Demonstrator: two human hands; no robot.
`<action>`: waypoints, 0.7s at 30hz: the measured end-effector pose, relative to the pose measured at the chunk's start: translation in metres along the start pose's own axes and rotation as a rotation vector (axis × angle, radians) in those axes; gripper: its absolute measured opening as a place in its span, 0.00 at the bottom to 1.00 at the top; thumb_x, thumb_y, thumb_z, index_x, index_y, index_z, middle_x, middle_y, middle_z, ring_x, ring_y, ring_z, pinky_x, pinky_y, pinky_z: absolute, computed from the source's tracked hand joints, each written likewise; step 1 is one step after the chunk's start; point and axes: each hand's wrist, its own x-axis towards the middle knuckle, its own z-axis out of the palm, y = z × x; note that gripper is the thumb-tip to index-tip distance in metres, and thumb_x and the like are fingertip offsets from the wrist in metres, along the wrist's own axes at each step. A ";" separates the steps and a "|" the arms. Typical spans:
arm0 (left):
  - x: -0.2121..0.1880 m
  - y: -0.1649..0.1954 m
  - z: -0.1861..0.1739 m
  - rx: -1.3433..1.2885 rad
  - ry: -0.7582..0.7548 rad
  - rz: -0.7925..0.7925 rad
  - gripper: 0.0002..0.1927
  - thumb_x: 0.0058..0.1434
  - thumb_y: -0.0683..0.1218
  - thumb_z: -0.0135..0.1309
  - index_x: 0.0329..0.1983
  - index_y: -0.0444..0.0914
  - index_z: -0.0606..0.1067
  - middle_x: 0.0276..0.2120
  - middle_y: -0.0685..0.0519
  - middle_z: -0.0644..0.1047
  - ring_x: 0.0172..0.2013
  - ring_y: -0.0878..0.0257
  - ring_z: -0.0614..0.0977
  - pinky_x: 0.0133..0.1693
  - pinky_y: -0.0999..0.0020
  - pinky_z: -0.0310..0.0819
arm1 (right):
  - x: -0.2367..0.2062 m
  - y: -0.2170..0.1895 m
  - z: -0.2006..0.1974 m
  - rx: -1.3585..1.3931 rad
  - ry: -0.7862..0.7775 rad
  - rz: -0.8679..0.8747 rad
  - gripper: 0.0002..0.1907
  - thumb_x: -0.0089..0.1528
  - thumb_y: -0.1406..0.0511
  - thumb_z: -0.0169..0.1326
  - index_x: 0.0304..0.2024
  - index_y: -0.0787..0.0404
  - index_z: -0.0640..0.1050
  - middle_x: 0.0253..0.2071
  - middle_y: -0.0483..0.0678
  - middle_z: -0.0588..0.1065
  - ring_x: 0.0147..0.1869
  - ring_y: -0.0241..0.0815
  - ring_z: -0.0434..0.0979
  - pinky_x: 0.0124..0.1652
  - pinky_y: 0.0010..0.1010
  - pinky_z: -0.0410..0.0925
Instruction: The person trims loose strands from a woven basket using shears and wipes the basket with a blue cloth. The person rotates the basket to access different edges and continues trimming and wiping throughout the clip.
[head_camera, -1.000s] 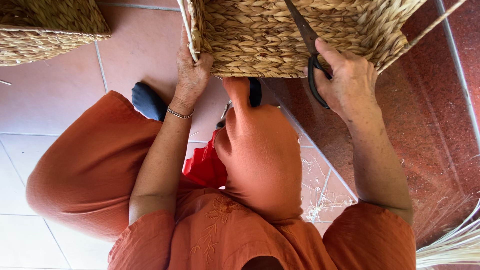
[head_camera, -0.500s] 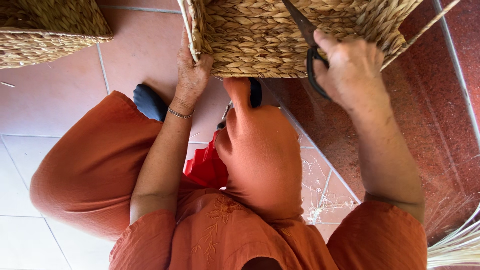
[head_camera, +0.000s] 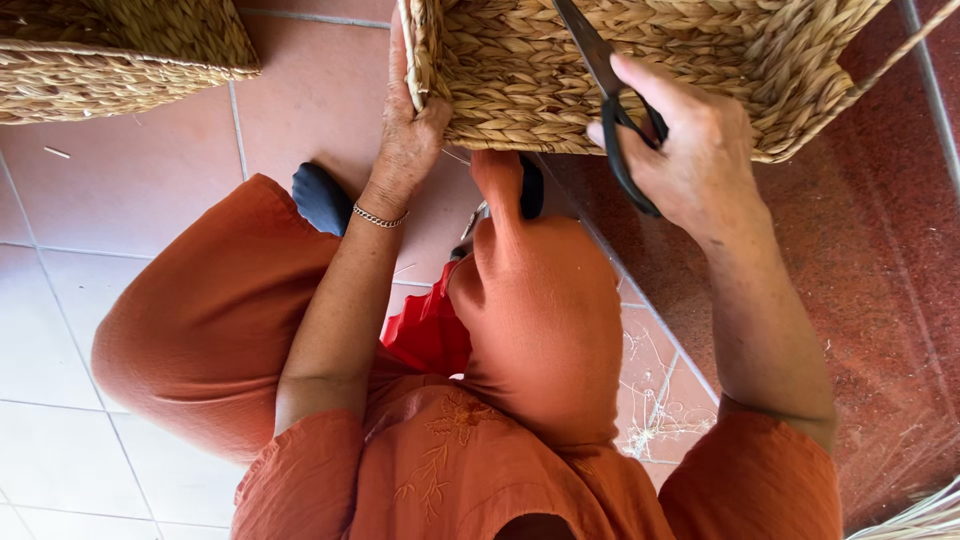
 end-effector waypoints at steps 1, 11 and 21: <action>0.001 0.000 -0.001 -0.042 -0.011 -0.031 0.51 0.60 0.28 0.41 0.83 0.46 0.37 0.78 0.41 0.57 0.75 0.54 0.65 0.71 0.62 0.74 | 0.009 -0.002 0.008 0.012 0.068 -0.104 0.25 0.69 0.63 0.66 0.64 0.66 0.75 0.40 0.55 0.81 0.27 0.32 0.76 0.25 0.24 0.69; 0.006 0.007 -0.001 -0.078 -0.008 -0.120 0.52 0.59 0.28 0.41 0.83 0.48 0.39 0.77 0.42 0.61 0.72 0.54 0.69 0.69 0.62 0.75 | 0.077 0.005 0.042 0.114 0.152 -0.188 0.15 0.75 0.62 0.63 0.60 0.63 0.79 0.31 0.46 0.78 0.30 0.34 0.79 0.27 0.26 0.73; 0.018 0.010 -0.001 -0.157 -0.015 -0.167 0.52 0.58 0.28 0.43 0.83 0.49 0.41 0.73 0.43 0.66 0.63 0.58 0.75 0.62 0.64 0.80 | 0.099 0.009 0.044 0.066 0.184 -0.192 0.13 0.70 0.60 0.66 0.49 0.61 0.78 0.34 0.46 0.76 0.33 0.39 0.77 0.34 0.35 0.73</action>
